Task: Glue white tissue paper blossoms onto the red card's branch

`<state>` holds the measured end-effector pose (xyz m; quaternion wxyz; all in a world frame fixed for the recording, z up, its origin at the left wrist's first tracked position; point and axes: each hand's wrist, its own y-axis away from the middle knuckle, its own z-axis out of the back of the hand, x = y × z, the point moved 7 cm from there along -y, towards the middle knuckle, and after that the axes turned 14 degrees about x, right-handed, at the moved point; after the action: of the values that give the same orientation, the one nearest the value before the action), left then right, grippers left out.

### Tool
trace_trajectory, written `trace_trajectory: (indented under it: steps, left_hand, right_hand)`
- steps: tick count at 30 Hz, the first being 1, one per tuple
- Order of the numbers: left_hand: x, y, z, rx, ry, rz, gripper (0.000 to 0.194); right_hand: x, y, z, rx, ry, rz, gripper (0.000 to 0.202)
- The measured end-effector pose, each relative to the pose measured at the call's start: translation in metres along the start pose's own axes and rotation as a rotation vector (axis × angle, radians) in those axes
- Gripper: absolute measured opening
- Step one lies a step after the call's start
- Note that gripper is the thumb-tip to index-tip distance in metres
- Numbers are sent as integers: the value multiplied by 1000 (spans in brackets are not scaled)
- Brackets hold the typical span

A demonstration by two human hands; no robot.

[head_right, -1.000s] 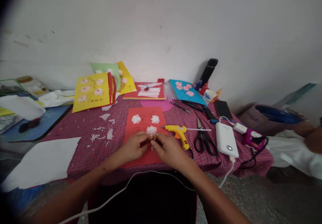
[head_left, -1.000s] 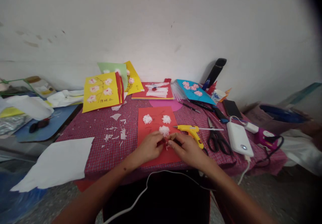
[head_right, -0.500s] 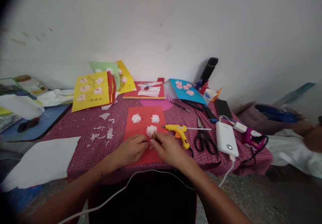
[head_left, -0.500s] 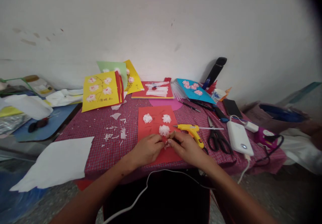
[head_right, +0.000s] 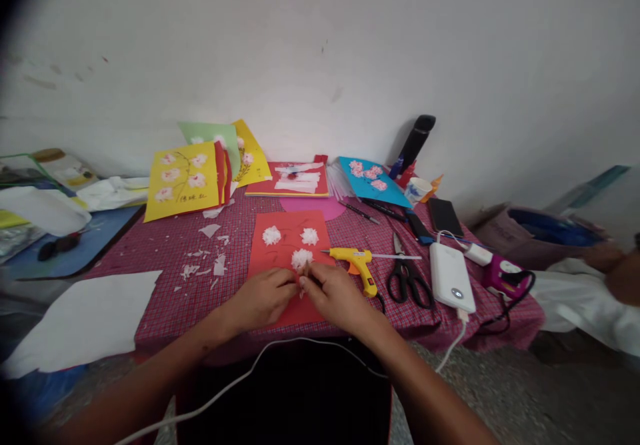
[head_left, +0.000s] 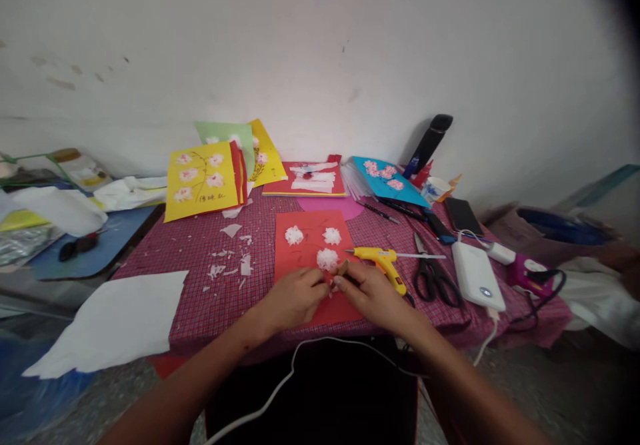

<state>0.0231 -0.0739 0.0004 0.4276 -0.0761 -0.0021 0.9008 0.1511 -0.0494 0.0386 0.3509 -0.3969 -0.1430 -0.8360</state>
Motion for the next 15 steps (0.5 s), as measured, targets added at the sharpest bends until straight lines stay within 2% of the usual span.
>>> trace_trajectory:
  steps: [4, 15]
  left_hand:
    - [-2, -2, -2, 25, -44, -15, 25]
    - [1, -4, -3, 65, 18, 35, 30]
  right_hand:
    - [0, -2, 1, -8, 28, -11, 19]
    - [6, 0, 6, -33, 16, 14, 18]
